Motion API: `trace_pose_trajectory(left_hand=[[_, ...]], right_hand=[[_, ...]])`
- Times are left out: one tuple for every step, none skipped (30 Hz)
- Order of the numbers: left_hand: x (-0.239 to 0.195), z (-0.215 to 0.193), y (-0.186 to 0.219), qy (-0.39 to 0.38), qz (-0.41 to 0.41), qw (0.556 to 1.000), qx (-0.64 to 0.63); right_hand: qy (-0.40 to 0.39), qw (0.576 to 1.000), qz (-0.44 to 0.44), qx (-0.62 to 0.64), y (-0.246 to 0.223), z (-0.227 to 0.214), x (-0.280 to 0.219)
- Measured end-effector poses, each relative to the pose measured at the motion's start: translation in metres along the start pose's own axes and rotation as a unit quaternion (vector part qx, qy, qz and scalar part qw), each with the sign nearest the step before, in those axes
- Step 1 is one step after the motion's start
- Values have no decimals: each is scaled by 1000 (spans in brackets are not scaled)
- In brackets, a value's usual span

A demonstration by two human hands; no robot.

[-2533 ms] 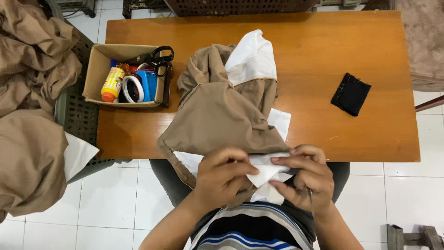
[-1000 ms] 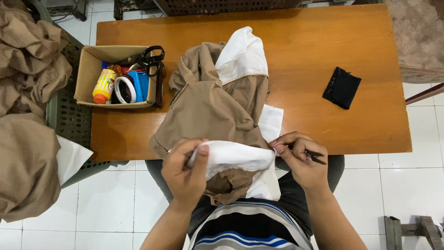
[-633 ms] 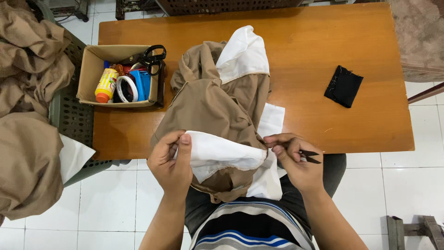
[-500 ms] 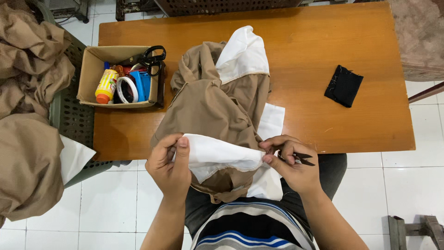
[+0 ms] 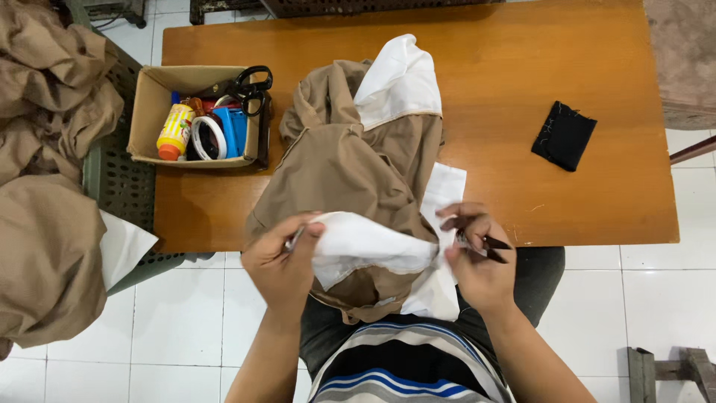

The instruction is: The person trims white fabric from the interior of a tan jacket using small shears by hand. They handle the garment section by section, turning the fabric over to reach the edges.

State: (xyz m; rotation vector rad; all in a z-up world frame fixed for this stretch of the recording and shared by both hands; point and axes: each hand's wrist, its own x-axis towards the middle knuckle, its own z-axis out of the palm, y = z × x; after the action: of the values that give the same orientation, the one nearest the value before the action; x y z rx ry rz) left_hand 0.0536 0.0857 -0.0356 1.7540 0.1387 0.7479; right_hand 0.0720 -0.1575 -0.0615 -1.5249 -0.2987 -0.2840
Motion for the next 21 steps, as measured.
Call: trace_pose_trajectory(left_hand=[[4,4,1,-30,18,999,-14],[9,8,2,-60,37,997,-29],[9,9,-2,-60,36,997,-28],[9,11,-7,-86,52,995,-10],[11,13,-11,-112,69,991,6],[19,12,-2,-111,69,991,7],[28,11,7,-224,-13,973,61],[37,10,16,-331,-94,932,114],[31,12,-15,-329,-93,933,114],[26,15,-46,-280,-183,938,90],[19,17,-77,-230,-272,932,66],[29,13,-82,-228,-273,932,66],[38,10,-86,-105,-219,968,56],[47,7,-91,20,-160,986,45],[34,15,-83,21,-159,986,43],[22,24,-76,-33,-18,996,79],[8,32,-68,-87,121,982,113],[-5,40,-61,-88,121,983,111],[-24,45,-52,-162,318,920,162],[-43,49,-44,-230,500,810,203],[-28,34,-63,-222,495,814,208]], right_hand=[[-23,1000,-15,-2,-1,3,2],[-47,998,-31,-4,-1,5,3],[-48,998,-30,-3,10,3,-1],[-45,998,-23,-46,20,1,-5],[-43,995,-18,-90,31,-2,-8],[-44,995,-18,-89,36,-4,-9],[-19,997,13,-78,41,-5,-9],[6,997,43,-66,46,-7,-9],[4,997,42,-65,51,-9,-8],[11,996,59,-65,57,-11,-6],[18,995,79,-66,62,-13,-7],[17,995,79,-65,62,-11,-2],[48,992,108,-40,63,-9,1],[79,987,138,-15,63,-7,6],[79,987,136,-16,62,-7,6],[89,984,152,-27,61,-7,7],[100,980,170,-39,60,-7,6],[101,979,170,-40,65,-7,9],[105,979,166,-49,70,-8,8],[108,979,162,-58,75,-8,6],[97,980,160,-60,81,-11,4]])
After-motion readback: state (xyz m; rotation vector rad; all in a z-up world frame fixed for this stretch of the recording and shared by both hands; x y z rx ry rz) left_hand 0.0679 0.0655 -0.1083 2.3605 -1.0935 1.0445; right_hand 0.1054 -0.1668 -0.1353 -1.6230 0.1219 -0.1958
